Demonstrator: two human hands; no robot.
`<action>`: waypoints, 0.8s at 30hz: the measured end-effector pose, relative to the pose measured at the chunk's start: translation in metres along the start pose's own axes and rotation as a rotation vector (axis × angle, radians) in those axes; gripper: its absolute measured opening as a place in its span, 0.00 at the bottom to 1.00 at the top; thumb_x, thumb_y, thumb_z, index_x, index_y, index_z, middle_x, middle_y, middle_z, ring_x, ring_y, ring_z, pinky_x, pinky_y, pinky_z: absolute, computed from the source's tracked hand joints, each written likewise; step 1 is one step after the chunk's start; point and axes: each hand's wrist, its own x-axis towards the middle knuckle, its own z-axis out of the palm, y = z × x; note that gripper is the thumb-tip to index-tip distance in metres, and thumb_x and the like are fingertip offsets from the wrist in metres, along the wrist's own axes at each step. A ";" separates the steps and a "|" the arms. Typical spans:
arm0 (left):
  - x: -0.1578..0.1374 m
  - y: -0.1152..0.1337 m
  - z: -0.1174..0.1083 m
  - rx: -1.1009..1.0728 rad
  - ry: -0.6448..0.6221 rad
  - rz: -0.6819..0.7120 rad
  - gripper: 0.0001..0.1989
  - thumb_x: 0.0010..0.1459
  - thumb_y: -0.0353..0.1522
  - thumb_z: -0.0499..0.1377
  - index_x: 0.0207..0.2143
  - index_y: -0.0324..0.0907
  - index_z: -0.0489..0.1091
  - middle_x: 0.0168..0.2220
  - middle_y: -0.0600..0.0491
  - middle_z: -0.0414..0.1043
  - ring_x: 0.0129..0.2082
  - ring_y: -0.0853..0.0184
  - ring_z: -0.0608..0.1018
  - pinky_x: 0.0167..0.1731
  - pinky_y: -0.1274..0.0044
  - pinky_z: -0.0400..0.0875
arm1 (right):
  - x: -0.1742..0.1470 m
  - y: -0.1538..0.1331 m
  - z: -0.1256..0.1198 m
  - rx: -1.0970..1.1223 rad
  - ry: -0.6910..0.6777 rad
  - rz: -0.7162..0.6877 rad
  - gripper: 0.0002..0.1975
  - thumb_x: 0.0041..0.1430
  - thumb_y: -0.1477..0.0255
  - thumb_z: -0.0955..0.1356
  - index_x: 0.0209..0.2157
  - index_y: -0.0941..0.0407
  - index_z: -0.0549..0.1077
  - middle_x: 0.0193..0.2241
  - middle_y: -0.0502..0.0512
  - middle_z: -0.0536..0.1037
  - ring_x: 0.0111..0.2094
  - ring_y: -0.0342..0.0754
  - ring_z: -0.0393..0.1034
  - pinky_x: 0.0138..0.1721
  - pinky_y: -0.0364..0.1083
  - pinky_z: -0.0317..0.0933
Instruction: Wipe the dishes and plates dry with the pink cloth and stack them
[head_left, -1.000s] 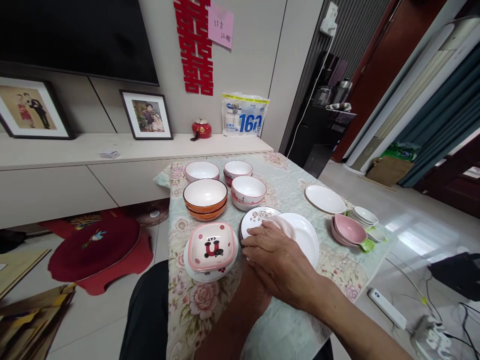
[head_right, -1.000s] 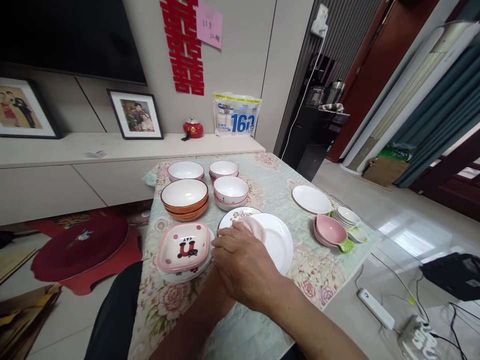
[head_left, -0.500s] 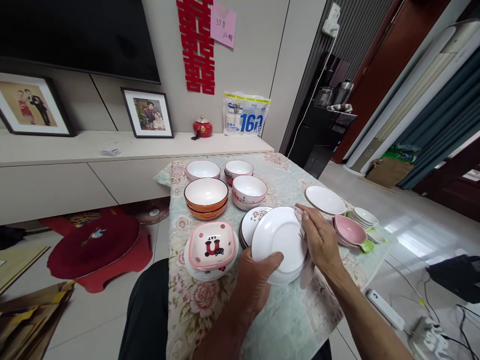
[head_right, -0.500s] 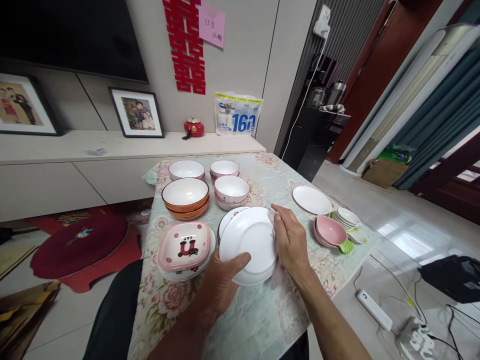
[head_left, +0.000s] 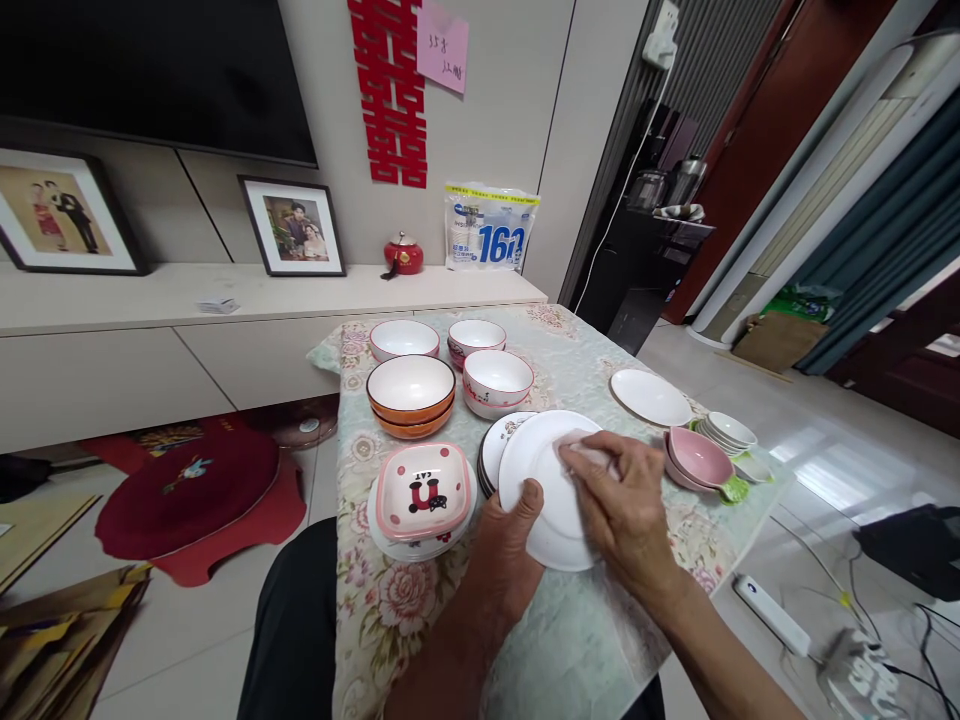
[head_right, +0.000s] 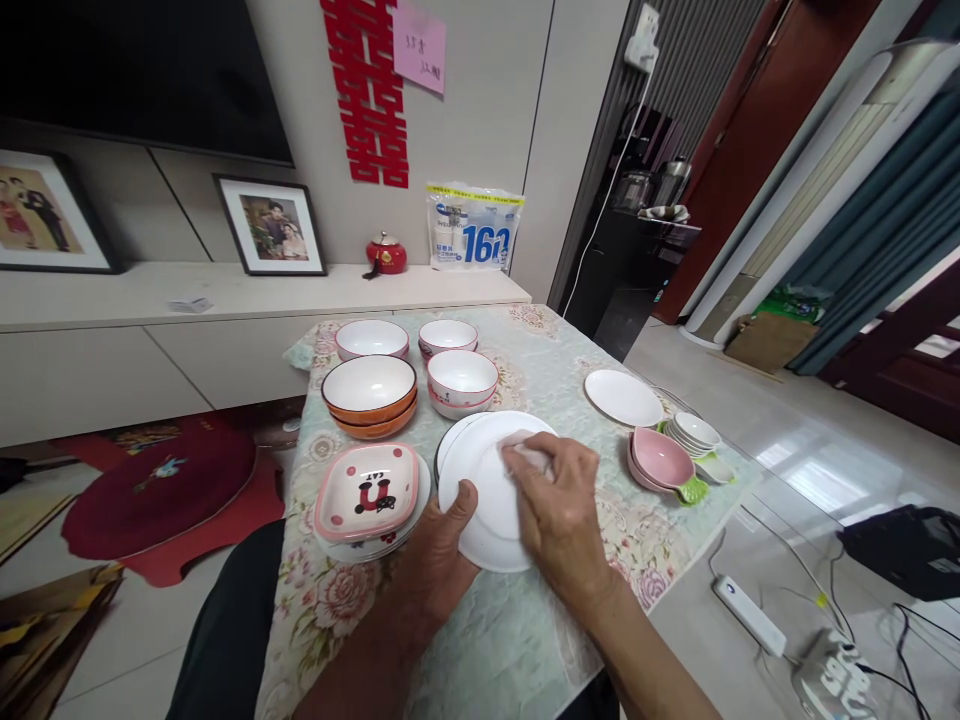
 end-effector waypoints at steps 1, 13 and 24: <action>0.000 -0.001 0.001 0.000 -0.007 -0.002 0.33 0.50 0.39 0.71 0.58 0.42 0.70 0.52 0.42 0.79 0.58 0.49 0.74 0.58 0.60 0.67 | 0.004 0.004 -0.001 -0.028 0.041 0.038 0.15 0.63 0.80 0.66 0.49 0.52 0.76 0.44 0.61 0.74 0.46 0.56 0.66 0.46 0.60 0.64; 0.003 0.006 -0.002 0.001 0.008 0.053 0.28 0.52 0.42 0.69 0.54 0.41 0.73 0.50 0.42 0.79 0.58 0.49 0.74 0.56 0.62 0.69 | 0.010 -0.030 -0.007 0.258 -0.240 0.013 0.10 0.66 0.79 0.64 0.43 0.53 0.74 0.39 0.56 0.76 0.42 0.52 0.67 0.42 0.52 0.64; -0.001 -0.005 -0.005 -0.005 -0.035 -0.050 0.23 0.58 0.42 0.65 0.53 0.41 0.73 0.51 0.42 0.80 0.58 0.50 0.75 0.57 0.61 0.68 | 0.018 -0.009 0.001 0.007 -0.024 0.089 0.08 0.65 0.80 0.64 0.39 0.55 0.74 0.38 0.59 0.77 0.41 0.54 0.65 0.42 0.55 0.62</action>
